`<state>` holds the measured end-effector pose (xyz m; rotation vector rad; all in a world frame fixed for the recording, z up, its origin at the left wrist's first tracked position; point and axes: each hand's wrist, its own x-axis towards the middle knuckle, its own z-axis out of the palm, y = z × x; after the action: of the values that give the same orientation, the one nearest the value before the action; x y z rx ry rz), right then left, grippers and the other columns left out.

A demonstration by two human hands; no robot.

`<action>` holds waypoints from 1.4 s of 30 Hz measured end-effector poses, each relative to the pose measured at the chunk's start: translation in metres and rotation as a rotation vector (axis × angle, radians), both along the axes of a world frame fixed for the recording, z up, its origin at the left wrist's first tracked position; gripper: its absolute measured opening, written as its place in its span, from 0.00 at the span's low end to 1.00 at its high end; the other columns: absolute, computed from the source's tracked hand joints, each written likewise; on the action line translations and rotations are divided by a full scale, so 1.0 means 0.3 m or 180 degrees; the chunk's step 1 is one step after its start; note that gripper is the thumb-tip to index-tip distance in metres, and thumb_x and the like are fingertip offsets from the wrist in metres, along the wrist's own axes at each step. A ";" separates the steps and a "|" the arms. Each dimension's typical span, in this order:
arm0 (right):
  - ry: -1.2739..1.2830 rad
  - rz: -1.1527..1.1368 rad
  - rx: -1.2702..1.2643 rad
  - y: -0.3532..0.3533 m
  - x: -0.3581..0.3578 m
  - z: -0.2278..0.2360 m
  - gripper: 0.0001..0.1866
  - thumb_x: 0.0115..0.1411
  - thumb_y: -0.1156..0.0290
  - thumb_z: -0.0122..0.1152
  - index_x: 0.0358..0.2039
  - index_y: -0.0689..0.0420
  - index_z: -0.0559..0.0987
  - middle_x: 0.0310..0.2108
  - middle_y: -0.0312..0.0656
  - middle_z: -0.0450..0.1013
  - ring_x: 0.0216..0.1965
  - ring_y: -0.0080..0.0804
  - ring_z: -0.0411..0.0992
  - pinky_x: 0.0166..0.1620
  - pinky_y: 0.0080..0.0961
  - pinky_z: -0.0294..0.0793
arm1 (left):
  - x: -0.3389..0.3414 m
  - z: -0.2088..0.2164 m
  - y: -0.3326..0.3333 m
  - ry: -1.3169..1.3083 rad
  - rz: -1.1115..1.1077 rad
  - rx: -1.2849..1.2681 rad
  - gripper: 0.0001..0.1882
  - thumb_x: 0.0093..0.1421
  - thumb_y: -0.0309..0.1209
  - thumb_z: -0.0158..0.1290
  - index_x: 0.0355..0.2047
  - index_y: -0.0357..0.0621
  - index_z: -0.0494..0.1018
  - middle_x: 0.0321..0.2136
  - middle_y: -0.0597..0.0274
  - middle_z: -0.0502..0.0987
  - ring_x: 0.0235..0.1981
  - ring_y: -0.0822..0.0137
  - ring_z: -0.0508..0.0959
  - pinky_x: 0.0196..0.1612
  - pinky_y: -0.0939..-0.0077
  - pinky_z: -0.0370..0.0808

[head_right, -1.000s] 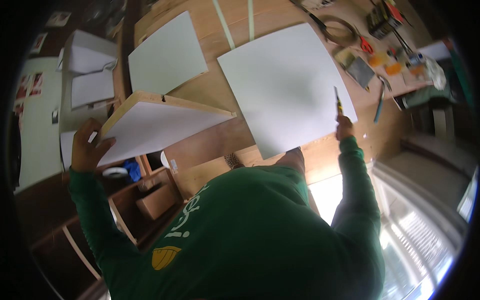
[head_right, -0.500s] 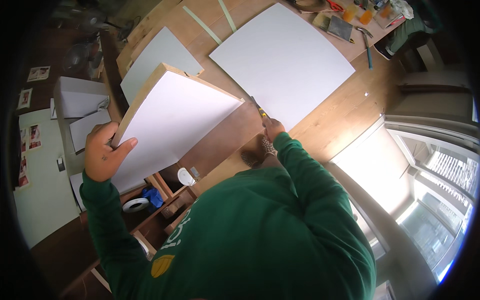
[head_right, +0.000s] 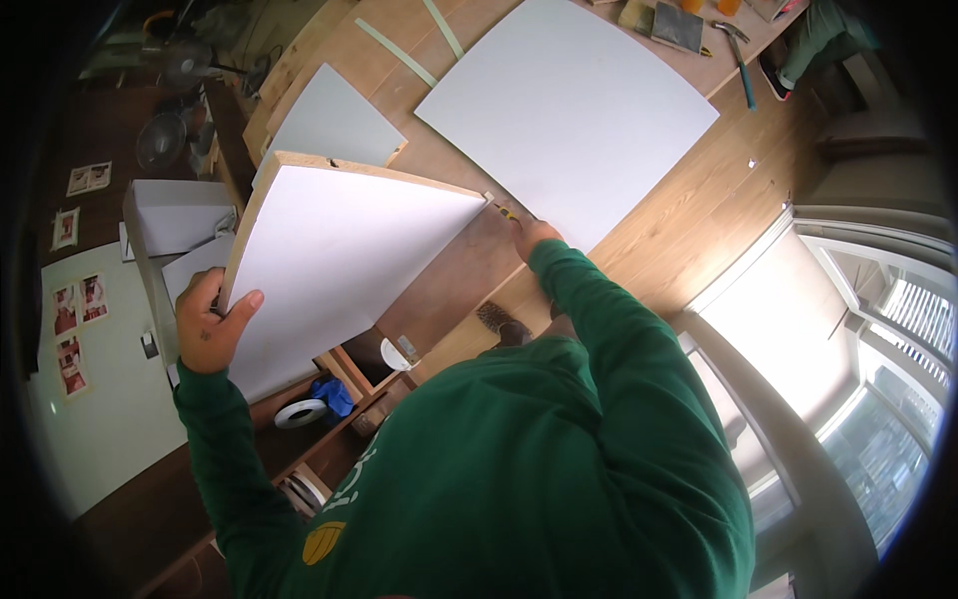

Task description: The person uses a hammer to drive a nail into a white panel, picks up another panel to move it, and then uses a utility knife to score or cut along the edge of a panel on a work table.

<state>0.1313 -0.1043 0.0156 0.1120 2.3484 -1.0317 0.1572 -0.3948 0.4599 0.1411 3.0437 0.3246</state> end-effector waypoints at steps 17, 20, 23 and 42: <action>-0.0167 0.0097 0.0036 -0.022 -0.018 -0.017 0.25 0.68 0.51 0.42 0.53 0.57 0.75 0.44 0.58 0.76 0.48 0.56 0.74 0.53 0.46 0.71 | 0.002 0.006 0.010 -0.0010 0.0142 -0.0190 0.17 0.49 0.34 0.65 0.24 0.35 0.69 0.18 0.55 0.67 0.22 0.62 0.63 0.26 0.68 0.62; -0.0131 0.0169 -0.0011 -0.030 -0.020 -0.036 0.26 0.68 0.52 0.42 0.55 0.58 0.73 0.45 0.59 0.76 0.49 0.56 0.73 0.54 0.46 0.71 | -0.003 0.018 0.033 -0.0029 0.0125 -0.0219 0.17 0.48 0.34 0.64 0.23 0.36 0.69 0.18 0.55 0.66 0.21 0.62 0.63 0.26 0.68 0.61; -0.0249 0.0176 -0.0029 -0.030 -0.020 -0.026 0.26 0.69 0.53 0.41 0.57 0.59 0.71 0.47 0.59 0.75 0.51 0.55 0.73 0.55 0.46 0.70 | 0.004 0.007 0.034 0.0118 0.0087 -0.0309 0.16 0.48 0.34 0.64 0.23 0.36 0.69 0.17 0.55 0.66 0.21 0.61 0.62 0.26 0.67 0.61; -0.0325 0.0001 0.0039 0.025 0.070 -0.038 0.23 0.68 0.52 0.41 0.49 0.58 0.73 0.43 0.62 0.75 0.48 0.59 0.73 0.52 0.49 0.71 | -0.001 0.023 0.042 -0.0078 0.0139 -0.0578 0.13 0.46 0.33 0.65 0.29 0.39 0.76 0.23 0.54 0.73 0.28 0.55 0.70 0.32 0.62 0.67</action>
<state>0.1523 -0.0967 0.0041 0.1651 2.2629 -0.9881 0.1570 -0.3822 0.4669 0.0587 3.0354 0.0510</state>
